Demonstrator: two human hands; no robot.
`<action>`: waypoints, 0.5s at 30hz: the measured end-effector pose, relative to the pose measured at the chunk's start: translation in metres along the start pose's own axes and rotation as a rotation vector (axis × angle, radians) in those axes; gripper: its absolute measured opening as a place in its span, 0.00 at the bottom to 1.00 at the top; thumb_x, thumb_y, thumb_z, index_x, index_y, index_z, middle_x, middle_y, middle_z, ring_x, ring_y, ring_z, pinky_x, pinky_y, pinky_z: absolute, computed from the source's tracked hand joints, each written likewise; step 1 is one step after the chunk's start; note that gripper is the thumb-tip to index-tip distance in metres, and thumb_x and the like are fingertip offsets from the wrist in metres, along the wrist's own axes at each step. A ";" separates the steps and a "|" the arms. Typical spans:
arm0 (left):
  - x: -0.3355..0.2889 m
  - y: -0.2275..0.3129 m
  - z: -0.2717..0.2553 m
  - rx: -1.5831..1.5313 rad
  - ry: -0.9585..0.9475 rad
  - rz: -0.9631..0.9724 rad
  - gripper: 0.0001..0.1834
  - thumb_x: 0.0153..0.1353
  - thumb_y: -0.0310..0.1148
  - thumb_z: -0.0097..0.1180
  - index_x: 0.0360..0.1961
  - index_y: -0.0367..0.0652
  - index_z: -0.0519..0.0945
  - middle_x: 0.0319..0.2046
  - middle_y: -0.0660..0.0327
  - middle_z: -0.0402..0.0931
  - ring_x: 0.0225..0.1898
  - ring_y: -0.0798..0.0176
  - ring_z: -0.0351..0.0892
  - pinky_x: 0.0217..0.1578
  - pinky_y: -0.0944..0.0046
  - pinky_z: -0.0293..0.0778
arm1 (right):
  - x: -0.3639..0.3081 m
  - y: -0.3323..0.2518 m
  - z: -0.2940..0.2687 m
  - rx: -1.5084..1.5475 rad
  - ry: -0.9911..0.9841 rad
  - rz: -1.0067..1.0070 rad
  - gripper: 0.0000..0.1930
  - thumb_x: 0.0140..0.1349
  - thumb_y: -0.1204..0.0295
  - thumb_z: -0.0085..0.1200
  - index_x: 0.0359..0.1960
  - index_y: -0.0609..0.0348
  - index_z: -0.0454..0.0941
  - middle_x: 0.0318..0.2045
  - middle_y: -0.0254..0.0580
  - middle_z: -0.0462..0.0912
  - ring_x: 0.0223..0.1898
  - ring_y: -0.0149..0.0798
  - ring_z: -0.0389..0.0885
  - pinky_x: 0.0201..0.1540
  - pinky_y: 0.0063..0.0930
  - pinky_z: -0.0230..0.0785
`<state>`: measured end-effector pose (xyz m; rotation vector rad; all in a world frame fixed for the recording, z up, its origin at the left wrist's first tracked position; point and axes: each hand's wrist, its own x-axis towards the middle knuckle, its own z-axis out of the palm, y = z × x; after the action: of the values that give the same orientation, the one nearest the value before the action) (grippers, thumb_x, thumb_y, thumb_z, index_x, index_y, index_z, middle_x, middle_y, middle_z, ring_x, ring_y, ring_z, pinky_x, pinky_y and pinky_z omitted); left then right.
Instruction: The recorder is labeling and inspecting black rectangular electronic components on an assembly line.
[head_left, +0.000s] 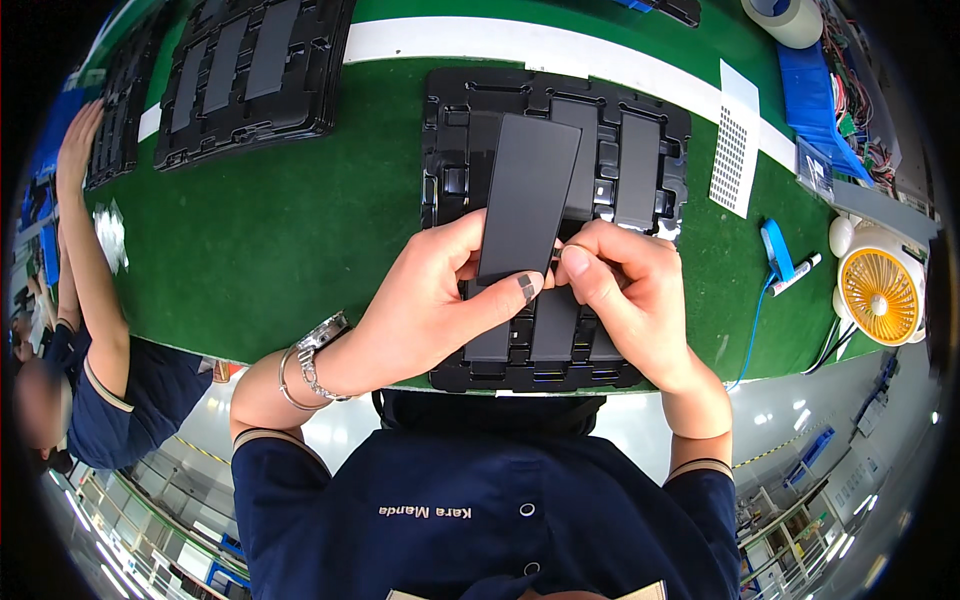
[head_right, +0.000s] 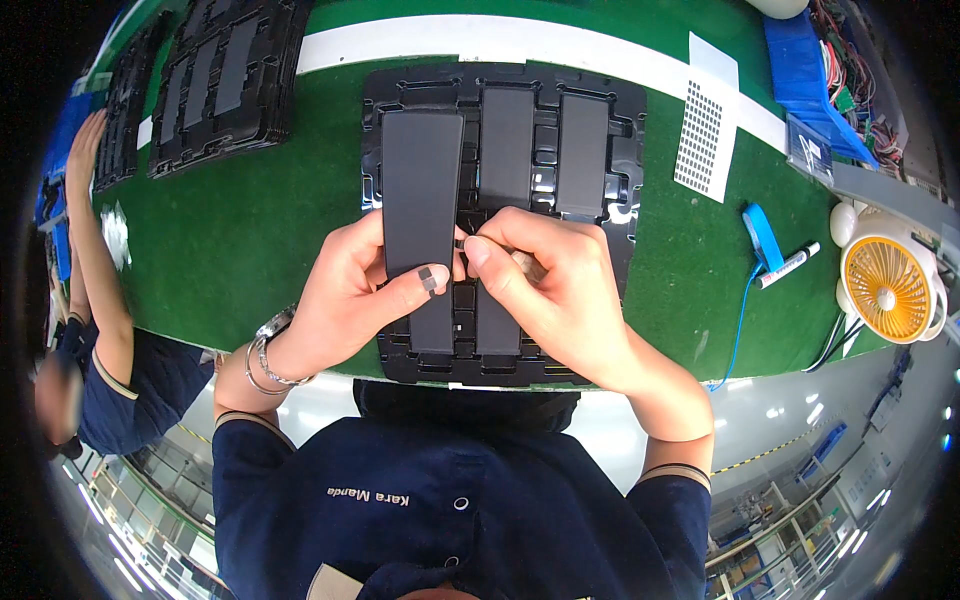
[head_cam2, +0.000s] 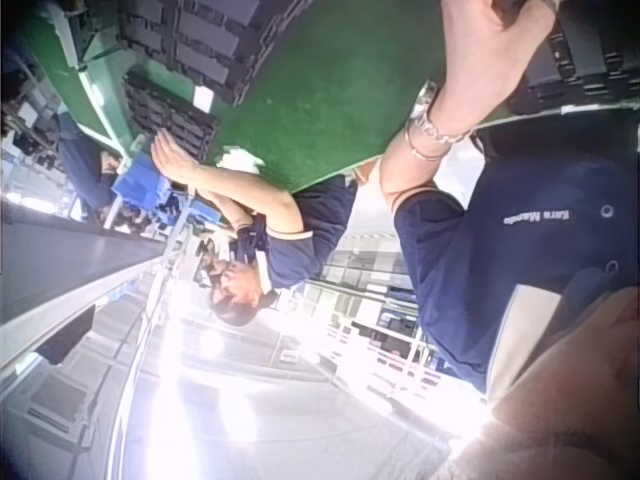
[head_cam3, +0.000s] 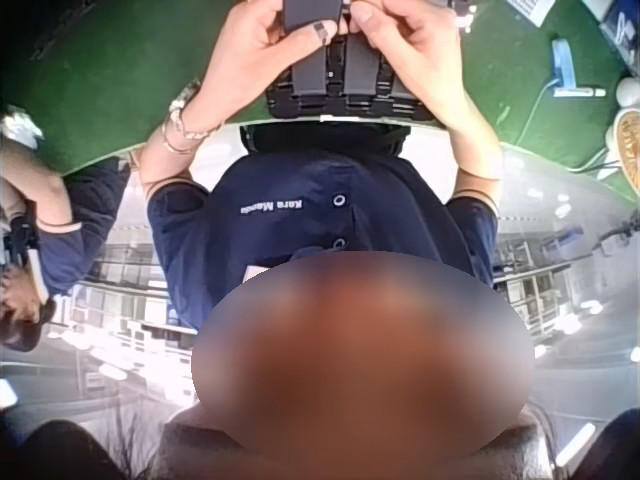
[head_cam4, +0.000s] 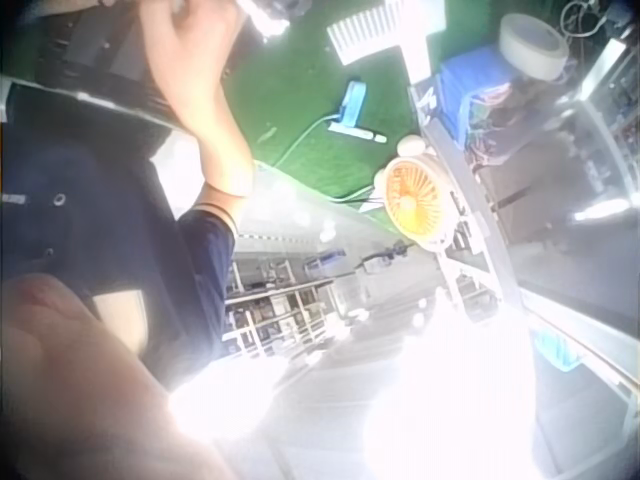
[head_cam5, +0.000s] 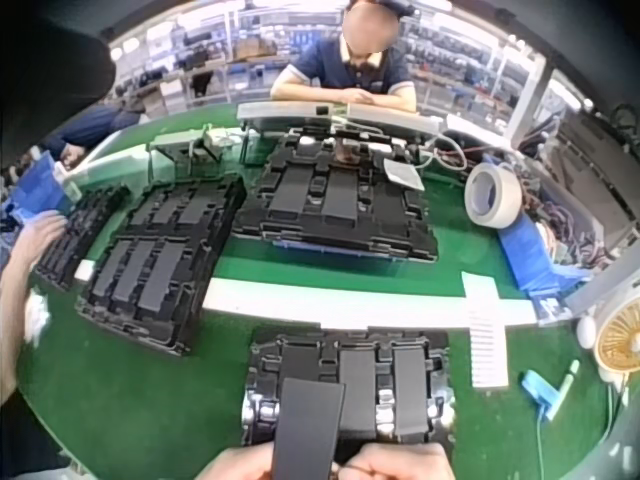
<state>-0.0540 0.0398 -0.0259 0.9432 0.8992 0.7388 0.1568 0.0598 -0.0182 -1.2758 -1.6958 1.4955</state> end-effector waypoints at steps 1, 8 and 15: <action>0.000 0.001 0.000 0.001 -0.001 -0.002 0.15 0.67 0.23 0.57 0.53 0.33 0.74 0.43 0.60 0.80 0.48 0.69 0.80 0.53 0.66 0.76 | 0.000 0.000 0.001 -0.002 0.004 -0.005 0.10 0.67 0.72 0.55 0.30 0.66 0.80 0.18 0.35 0.73 0.20 0.24 0.64 0.23 0.24 0.57; 0.000 0.000 0.001 0.014 0.020 0.003 0.14 0.67 0.22 0.56 0.53 0.34 0.74 0.43 0.60 0.80 0.48 0.70 0.80 0.52 0.66 0.77 | 0.001 0.001 0.002 -0.008 0.022 -0.015 0.09 0.66 0.72 0.57 0.30 0.66 0.80 0.17 0.36 0.74 0.19 0.24 0.65 0.22 0.24 0.57; 0.006 0.000 -0.003 0.012 0.023 0.016 0.14 0.70 0.26 0.50 0.54 0.34 0.75 0.42 0.59 0.80 0.39 0.72 0.77 0.41 0.70 0.75 | 0.005 -0.003 -0.005 -0.243 0.154 0.074 0.11 0.64 0.68 0.62 0.29 0.65 0.80 0.14 0.35 0.72 0.17 0.23 0.65 0.21 0.22 0.60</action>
<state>-0.0545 0.0460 -0.0287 0.9552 0.9179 0.7604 0.1579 0.0666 -0.0147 -1.5523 -1.7857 1.2230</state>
